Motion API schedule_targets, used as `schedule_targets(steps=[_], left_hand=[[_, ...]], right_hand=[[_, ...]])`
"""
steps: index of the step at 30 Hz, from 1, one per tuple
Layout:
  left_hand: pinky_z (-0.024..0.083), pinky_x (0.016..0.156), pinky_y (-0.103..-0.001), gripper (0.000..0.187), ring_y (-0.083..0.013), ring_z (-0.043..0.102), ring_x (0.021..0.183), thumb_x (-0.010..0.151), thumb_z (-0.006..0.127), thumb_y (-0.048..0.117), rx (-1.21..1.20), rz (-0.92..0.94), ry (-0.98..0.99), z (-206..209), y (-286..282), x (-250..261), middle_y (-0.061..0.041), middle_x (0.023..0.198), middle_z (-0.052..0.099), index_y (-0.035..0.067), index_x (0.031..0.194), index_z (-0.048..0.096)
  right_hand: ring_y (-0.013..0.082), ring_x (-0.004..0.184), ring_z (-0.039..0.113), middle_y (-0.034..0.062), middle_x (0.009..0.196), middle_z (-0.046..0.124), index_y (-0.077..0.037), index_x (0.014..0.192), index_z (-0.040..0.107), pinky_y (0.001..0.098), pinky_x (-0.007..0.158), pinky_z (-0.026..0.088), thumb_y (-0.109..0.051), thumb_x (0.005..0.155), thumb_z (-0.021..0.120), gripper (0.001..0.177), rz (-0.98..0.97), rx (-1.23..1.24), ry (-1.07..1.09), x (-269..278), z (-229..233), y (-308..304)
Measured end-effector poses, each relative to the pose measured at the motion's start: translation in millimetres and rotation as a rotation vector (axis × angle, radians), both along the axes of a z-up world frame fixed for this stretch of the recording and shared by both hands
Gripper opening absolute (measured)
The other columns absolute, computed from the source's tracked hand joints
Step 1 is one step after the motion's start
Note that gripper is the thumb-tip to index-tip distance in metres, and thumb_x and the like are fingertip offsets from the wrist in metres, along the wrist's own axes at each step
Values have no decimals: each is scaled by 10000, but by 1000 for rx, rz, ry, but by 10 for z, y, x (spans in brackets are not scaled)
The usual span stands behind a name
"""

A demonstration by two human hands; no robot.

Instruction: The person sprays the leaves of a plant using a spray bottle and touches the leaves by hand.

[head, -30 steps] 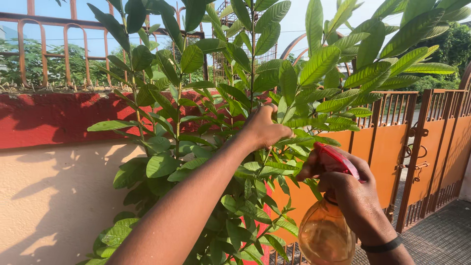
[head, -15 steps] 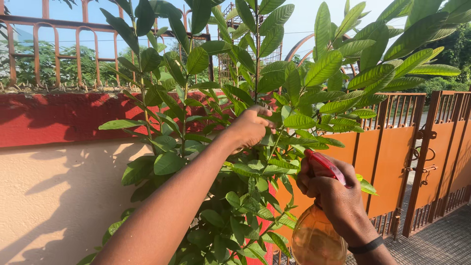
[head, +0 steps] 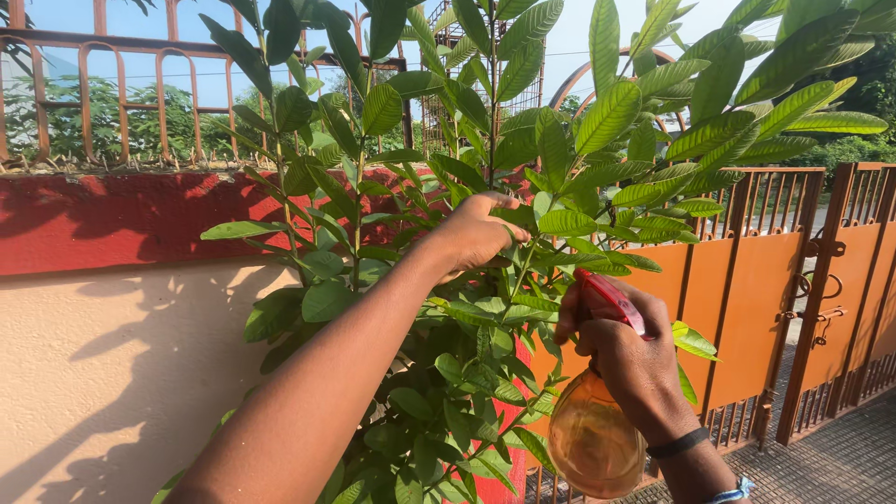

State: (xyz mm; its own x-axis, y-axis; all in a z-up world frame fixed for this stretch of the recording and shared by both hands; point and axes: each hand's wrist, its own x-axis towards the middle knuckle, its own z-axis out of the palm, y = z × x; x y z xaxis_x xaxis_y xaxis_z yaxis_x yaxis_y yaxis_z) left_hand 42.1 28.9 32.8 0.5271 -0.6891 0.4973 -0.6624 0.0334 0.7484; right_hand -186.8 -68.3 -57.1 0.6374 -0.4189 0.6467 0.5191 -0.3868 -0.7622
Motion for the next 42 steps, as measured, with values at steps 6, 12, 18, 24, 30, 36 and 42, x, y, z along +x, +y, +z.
schedule_targets(steps=[6,12,18,24,30,36,42], left_hand=[[519,974,-427,630,-341,638,1139,765,803,178,-15,419,-733,18,166,-375,-172,1208,641,44,1313,522],[516,901,-484,761,-385,644,1049,656,848,210,-189,227,-1431,32,330,-892,-164,1234,563,102,1341,536],[527,965,-467,540,-335,650,1027,678,719,92,-197,258,-1447,158,103,-1070,-100,1105,570,117,1194,562],[475,813,-457,423,-341,574,967,762,742,151,-490,469,-1163,292,53,-1256,-145,1042,511,84,1107,507],[500,779,-476,596,-405,599,991,794,809,279,-688,804,-1156,560,-247,-1255,-189,1090,533,78,1220,443],[576,841,-454,464,-371,738,957,873,742,229,-285,769,-907,571,-353,-1186,-120,1035,754,149,1300,578],[546,799,-465,635,-373,709,924,707,827,395,-238,807,-904,544,-402,-1328,-159,988,730,94,1196,557]], right_hand=[[123,556,423,109,870,764,-5,1009,681,256,453,327,34,686,529,360,121,176,-138,-21,-29,-169],[173,664,608,108,780,614,45,939,634,269,568,445,51,658,512,306,107,157,-186,-82,103,-313],[160,564,431,133,893,770,-21,1093,739,269,483,328,49,698,535,451,156,167,-142,-82,269,-550],[164,632,582,109,775,660,26,911,647,263,530,411,48,713,535,228,225,129,-163,-60,527,-716],[146,657,614,80,771,653,-12,937,646,252,549,442,41,717,540,250,405,149,-254,61,709,-874],[138,657,633,50,776,704,-16,926,649,246,546,463,35,690,514,276,379,64,-243,23,838,-1005],[152,618,570,62,748,619,18,936,639,268,537,433,68,699,547,259,548,133,-296,83,821,-1119]])
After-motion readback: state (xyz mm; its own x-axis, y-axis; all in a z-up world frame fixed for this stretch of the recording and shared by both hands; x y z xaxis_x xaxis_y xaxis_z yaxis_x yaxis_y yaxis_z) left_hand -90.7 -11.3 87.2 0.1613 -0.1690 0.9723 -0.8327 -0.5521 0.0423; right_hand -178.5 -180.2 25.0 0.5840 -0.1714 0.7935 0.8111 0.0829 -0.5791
